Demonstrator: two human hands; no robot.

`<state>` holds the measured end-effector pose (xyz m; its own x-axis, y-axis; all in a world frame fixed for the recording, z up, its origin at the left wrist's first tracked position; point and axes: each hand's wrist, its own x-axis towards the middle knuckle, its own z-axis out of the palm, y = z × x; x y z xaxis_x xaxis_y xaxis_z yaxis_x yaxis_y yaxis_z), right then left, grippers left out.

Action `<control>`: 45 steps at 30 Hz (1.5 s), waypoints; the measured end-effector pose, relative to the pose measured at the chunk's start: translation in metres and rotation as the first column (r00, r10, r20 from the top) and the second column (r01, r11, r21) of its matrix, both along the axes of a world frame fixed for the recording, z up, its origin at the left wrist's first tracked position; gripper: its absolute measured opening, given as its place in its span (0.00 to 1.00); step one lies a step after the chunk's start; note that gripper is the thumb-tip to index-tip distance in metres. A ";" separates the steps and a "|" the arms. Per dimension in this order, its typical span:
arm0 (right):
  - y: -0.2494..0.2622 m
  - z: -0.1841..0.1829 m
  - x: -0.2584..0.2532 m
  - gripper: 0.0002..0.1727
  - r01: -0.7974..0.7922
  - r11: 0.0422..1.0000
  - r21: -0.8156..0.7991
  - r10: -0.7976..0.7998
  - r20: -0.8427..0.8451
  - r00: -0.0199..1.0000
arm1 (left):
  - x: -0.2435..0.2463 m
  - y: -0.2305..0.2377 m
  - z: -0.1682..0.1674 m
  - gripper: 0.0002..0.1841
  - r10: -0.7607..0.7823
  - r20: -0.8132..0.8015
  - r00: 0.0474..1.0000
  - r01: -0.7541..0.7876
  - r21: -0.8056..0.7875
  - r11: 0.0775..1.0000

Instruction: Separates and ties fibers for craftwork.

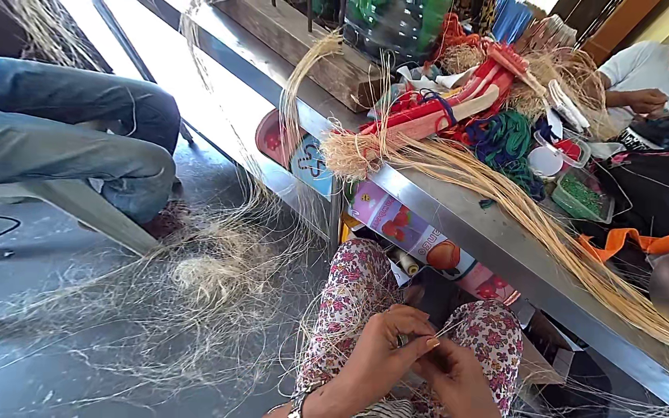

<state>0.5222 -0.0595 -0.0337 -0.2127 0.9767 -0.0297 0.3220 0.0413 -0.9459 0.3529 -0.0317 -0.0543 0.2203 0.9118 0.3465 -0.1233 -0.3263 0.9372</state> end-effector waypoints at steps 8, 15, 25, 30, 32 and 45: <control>0.006 0.009 0.011 0.12 0.275 0.911 0.307 -0.139 -0.399 0.906 | 0.010 -0.004 -0.009 0.09 0.024 -0.001 1.000 -0.024 0.091 0.996; 0.011 0.006 0.005 0.05 0.334 0.893 0.300 -0.155 -0.492 0.856 | 0.013 -0.005 -0.009 0.09 0.014 -0.005 1.000 -0.014 0.092 0.996; 0.006 0.007 0.012 0.04 0.313 0.923 0.224 -0.153 -0.534 0.832 | 0.015 -0.005 -0.003 0.08 -0.043 0.067 0.997 0.046 -0.046 0.998; 0.005 0.013 0.020 0.05 0.247 0.937 0.247 -0.085 -0.526 0.846 | 0.011 0.000 0.000 0.08 -0.061 0.213 0.975 0.115 -0.252 0.961; 0.004 0.015 0.023 0.04 0.211 0.951 0.225 -0.067 -0.518 0.853 | 0.010 0.000 0.000 0.09 -0.054 0.253 0.966 0.131 -0.301 0.945; 0.004 0.010 0.015 0.02 0.300 0.940 0.165 -0.185 -0.492 0.850 | 0.017 -0.003 0.001 0.08 -0.170 0.075 0.983 0.177 -0.108 0.978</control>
